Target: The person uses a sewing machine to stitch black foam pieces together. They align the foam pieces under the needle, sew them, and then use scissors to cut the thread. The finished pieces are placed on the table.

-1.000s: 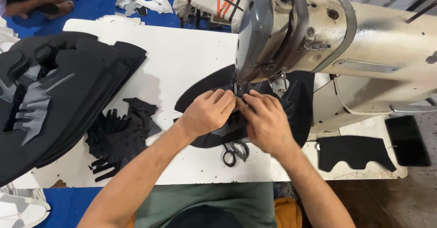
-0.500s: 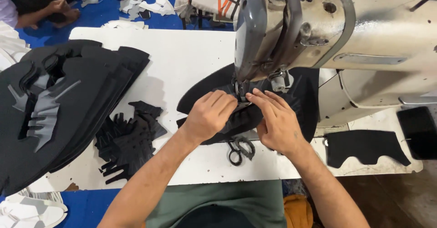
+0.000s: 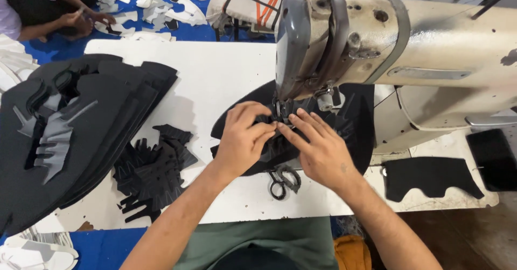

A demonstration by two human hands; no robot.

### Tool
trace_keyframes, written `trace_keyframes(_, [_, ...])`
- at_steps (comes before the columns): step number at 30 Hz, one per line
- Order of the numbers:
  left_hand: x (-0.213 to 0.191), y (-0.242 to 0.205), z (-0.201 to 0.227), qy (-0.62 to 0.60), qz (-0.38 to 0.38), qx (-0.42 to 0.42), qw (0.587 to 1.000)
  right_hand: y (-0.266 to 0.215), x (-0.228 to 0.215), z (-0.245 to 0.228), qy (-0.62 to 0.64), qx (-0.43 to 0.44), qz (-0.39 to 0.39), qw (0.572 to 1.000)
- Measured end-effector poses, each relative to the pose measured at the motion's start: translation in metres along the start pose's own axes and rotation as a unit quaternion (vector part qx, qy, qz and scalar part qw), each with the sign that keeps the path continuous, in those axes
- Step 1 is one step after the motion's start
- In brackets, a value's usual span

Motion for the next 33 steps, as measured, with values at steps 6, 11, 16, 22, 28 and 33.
trace_keyframes(6, [0.013, 0.008, -0.052, -0.06, 0.011, -0.173, 0.983, -0.005, 0.017, 0.004, -0.047, 0.034, -0.006, 0.998])
trace_keyframes(11, [0.044, -0.024, -0.046, -0.186, 0.077, -0.362, 0.91, -0.003, 0.02, 0.048, 0.029, -0.022, -0.064, 0.997])
trace_keyframes(16, [0.076, -0.04, -0.013, -0.219, 0.223, -0.383, 0.869, 0.018, 0.012, 0.084, 0.141, -0.123, -0.08, 0.979])
trace_keyframes(22, [0.068, -0.033, -0.035, -0.247, 0.169, -0.383, 0.874, 0.009, 0.018, 0.078, 0.087, -0.106, -0.086, 0.987])
trace_keyframes(28, [0.065, -0.01, -0.1, -0.347, -0.083, -0.368, 0.858, -0.006, 0.023, 0.03, -0.045, 0.004, -0.021, 0.999])
trace_keyframes(33, [0.076, 0.004, -0.122, -0.454, -0.194, -0.305, 0.814, -0.004, 0.019, 0.0, -0.074, 0.052, -0.008, 0.996])
Point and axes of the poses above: each hand's wrist, its own y-axis towards the middle knuckle, its own x-axis out of the palm, z = x × y, the point moved 5 cm from there along y, towards the middle knuckle, and after that the axes turned 1 degree about -z, right-handed, at the moved point
